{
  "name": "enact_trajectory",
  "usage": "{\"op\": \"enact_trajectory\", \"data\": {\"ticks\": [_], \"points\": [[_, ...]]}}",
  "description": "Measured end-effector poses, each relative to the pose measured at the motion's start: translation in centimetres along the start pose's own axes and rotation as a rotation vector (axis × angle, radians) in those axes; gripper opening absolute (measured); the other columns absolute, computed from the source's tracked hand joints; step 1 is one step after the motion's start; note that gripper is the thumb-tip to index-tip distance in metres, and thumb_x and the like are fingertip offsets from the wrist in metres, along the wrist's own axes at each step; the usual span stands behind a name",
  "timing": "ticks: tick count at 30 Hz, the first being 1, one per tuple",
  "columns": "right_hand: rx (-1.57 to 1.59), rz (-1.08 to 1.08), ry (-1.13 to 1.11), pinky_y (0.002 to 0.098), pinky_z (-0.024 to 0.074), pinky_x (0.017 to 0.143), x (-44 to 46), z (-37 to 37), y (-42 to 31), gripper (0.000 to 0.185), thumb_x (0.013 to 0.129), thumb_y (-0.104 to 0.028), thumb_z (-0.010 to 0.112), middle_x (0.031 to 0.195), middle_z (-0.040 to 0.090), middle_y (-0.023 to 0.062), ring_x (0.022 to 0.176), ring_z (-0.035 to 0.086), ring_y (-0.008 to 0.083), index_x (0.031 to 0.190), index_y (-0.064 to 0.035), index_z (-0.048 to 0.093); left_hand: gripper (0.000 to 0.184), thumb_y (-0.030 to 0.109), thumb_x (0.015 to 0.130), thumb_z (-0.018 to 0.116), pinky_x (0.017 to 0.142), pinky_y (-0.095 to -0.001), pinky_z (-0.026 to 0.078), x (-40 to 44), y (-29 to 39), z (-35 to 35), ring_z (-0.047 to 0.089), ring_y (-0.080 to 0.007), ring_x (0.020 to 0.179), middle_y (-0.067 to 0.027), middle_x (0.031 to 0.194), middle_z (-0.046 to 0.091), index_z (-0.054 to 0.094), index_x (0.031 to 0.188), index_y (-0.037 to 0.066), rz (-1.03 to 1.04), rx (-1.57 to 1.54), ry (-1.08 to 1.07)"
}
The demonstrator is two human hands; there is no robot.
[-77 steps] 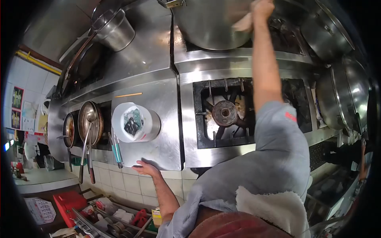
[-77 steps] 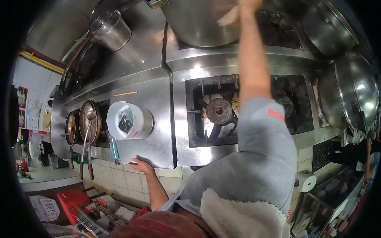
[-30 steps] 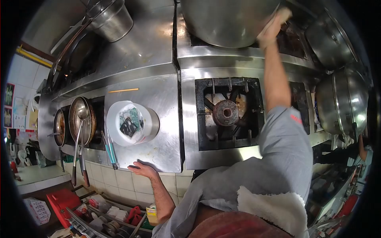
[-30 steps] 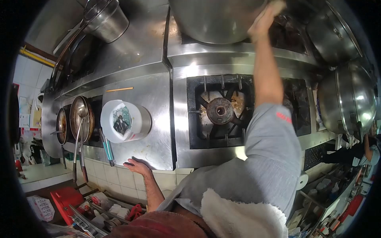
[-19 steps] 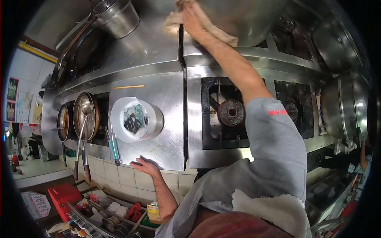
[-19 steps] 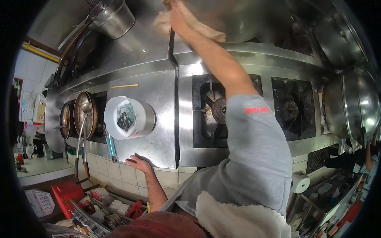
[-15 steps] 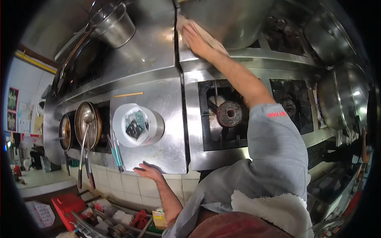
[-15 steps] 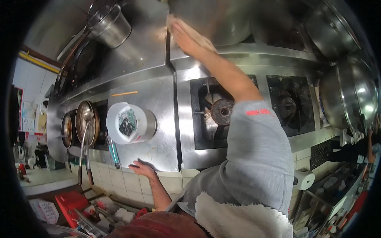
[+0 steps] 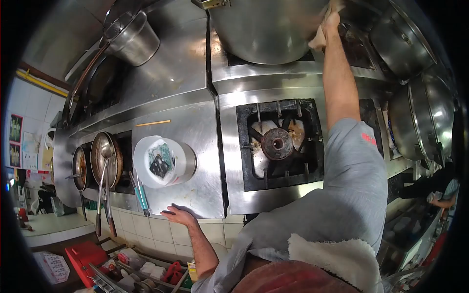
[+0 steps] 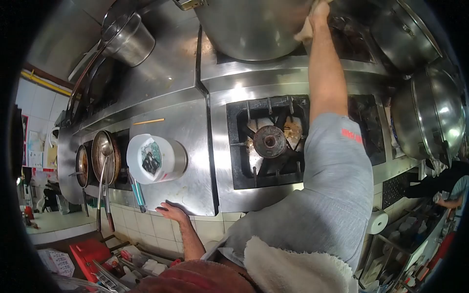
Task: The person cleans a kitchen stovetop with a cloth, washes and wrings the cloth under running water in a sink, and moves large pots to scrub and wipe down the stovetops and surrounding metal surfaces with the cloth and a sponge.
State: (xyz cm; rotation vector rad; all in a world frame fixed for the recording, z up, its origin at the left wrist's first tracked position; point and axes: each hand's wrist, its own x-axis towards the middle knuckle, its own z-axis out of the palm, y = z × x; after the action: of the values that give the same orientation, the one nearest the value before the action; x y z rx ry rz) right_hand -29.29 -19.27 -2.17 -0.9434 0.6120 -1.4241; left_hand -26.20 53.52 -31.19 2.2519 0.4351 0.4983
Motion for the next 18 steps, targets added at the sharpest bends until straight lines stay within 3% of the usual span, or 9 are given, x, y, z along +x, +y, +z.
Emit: {"op": "enact_trajectory", "data": {"ticks": [1, 3, 5, 6, 7, 10, 11, 13, 18], "points": [[0.21, -0.223, -0.308, 0.0309, 0.0326, 0.101, 10.9, -5.5, 8.3, 0.043, 0.095, -0.029, 0.041, 0.126, 0.048, 0.0131, 0.116, 0.045, 0.0207, 0.123, 0.003, 0.045, 0.067, 0.039, 0.095, 0.039, 0.1, -0.0437, 0.03, 0.1, 0.0, 0.0, 0.041, -0.0441, 0.116, -0.0374, 0.127, 0.037, 0.025, 0.133, -0.014, -0.003, -0.002, 0.01], [0.301, -0.34, -0.128, 0.0357, 0.0378, 0.093, 1.8, -3.5, 7.9, 0.042, 0.093, -0.028, 0.044, 0.118, 0.052, 0.0151, 0.109, 0.047, 0.0241, 0.114, 0.0074, 0.047, 0.066, 0.037, 0.095, 0.039, 0.101, -0.0427, 0.029, 0.1, -0.3, 0.2, 0.041, -0.0426, 0.118, -0.0364, 0.129, 0.036, 0.025, 0.133, -0.015, 0.001, -0.087, 0.005], [0.16, -0.057, 0.317, 0.0366, 0.0406, 0.09, -6.4, -2.0, 9.4, 0.052, 0.095, -0.039, 0.037, 0.112, 0.055, 0.0174, 0.102, 0.052, 0.027, 0.111, 0.0094, 0.049, 0.065, 0.036, 0.095, 0.039, 0.101, -0.0428, 0.03, 0.0, -0.2, 0.2, 0.041, -0.0418, 0.117, -0.0362, 0.128, 0.037, 0.024, 0.132, -0.015, -0.003, -0.117, 0.026], [-0.139, 0.018, 0.431, 0.0395, 0.0425, 0.088, -12.9, 0.4, 6.9, 0.061, 0.096, -0.044, 0.03, 0.117, 0.054, 0.0222, 0.101, 0.055, 0.0299, 0.112, 0.0126, 0.049, 0.065, 0.035, 0.095, 0.039, 0.101, -0.0429, 0.029, -0.1, 0.1, 0.1, 0.042, -0.0417, 0.117, -0.0363, 0.128, 0.037, 0.024, 0.132, -0.016, 0.006, -0.153, 0.011], [-0.224, -0.064, 0.613, 0.0413, 0.0445, 0.085, -14.3, 2.1, 9.6, 0.065, 0.096, -0.044, 0.028, 0.11, 0.056, 0.0291, 0.097, 0.058, 0.0345, 0.107, 0.0155, 0.051, 0.064, 0.034, 0.095, 0.039, 0.101, -0.0431, 0.029, -0.2, 0.5, 0.0, 0.042, -0.0416, 0.117, -0.0364, 0.128, 0.037, 0.024, 0.132, -0.016, 0.017, -0.191, -0.002], [-0.258, 0.197, 0.507, 0.0431, 0.0474, 0.076, -19.2, 6.6, 10.8, 0.063, 0.097, -0.037, 0.026, 0.086, 0.059, 0.0352, 0.082, 0.061, 0.0403, 0.093, 0.0201, 0.052, 0.065, 0.035, 0.094, 0.04, 0.101, -0.0447, 0.029, 0.0, -0.3, 0.6, 0.04, -0.0439, 0.118, -0.0375, 0.128, 0.036, 0.025, 0.132, -0.016, 0.037, -0.153, 0.058], [-0.165, 0.212, 0.517, 0.0433, 0.0491, 0.077, -20.6, 7.6, 9.7, 0.075, 0.096, -0.047, 0.022, 0.095, 0.057, 0.0373, 0.086, 0.061, 0.0392, 0.094, 0.0227, 0.051, 0.066, 0.036, 0.094, 0.04, 0.101, -0.0455, 0.029, 0.0, -0.7, 0.7, 0.039, -0.0447, 0.118, -0.0379, 0.128, 0.036, 0.025, 0.132, -0.016, 0.06, -0.12, 0.08], [0.181, 0.364, 0.51, 0.0398, 0.0482, 0.083, -22.2, 8.6, 7.1, 0.063, 0.097, -0.042, 0.027, 0.11, 0.056, 0.0283, 0.098, 0.058, 0.0335, 0.106, 0.0162, 0.049, 0.068, 0.038, 0.094, 0.04, 0.102, -0.0463, 0.028, -0.4, -0.2, 0.6, 0.038, -0.0456, 0.118, -0.0383, 0.127, 0.036, 0.024, 0.132, -0.015, 0.051, -0.13, 0.091], [0.574, 0.556, 0.315, 0.0371, 0.0407, 0.095, -23.3, 7.9, 8.5, 0.049, 0.098, -0.033, 0.028, 0.125, 0.048, 0.0216, 0.111, 0.049, 0.0291, 0.118, 0.0088, 0.044, 0.071, 0.043, 0.094, 0.035, 0.107, -0.044, 0.021, -1.7, -0.2, 0.0, 0.025, -0.0407, 0.129, -0.0319, 0.14, 0.019, 0.012, 0.14, -0.007, -0.115, -0.266, -0.018]]}}
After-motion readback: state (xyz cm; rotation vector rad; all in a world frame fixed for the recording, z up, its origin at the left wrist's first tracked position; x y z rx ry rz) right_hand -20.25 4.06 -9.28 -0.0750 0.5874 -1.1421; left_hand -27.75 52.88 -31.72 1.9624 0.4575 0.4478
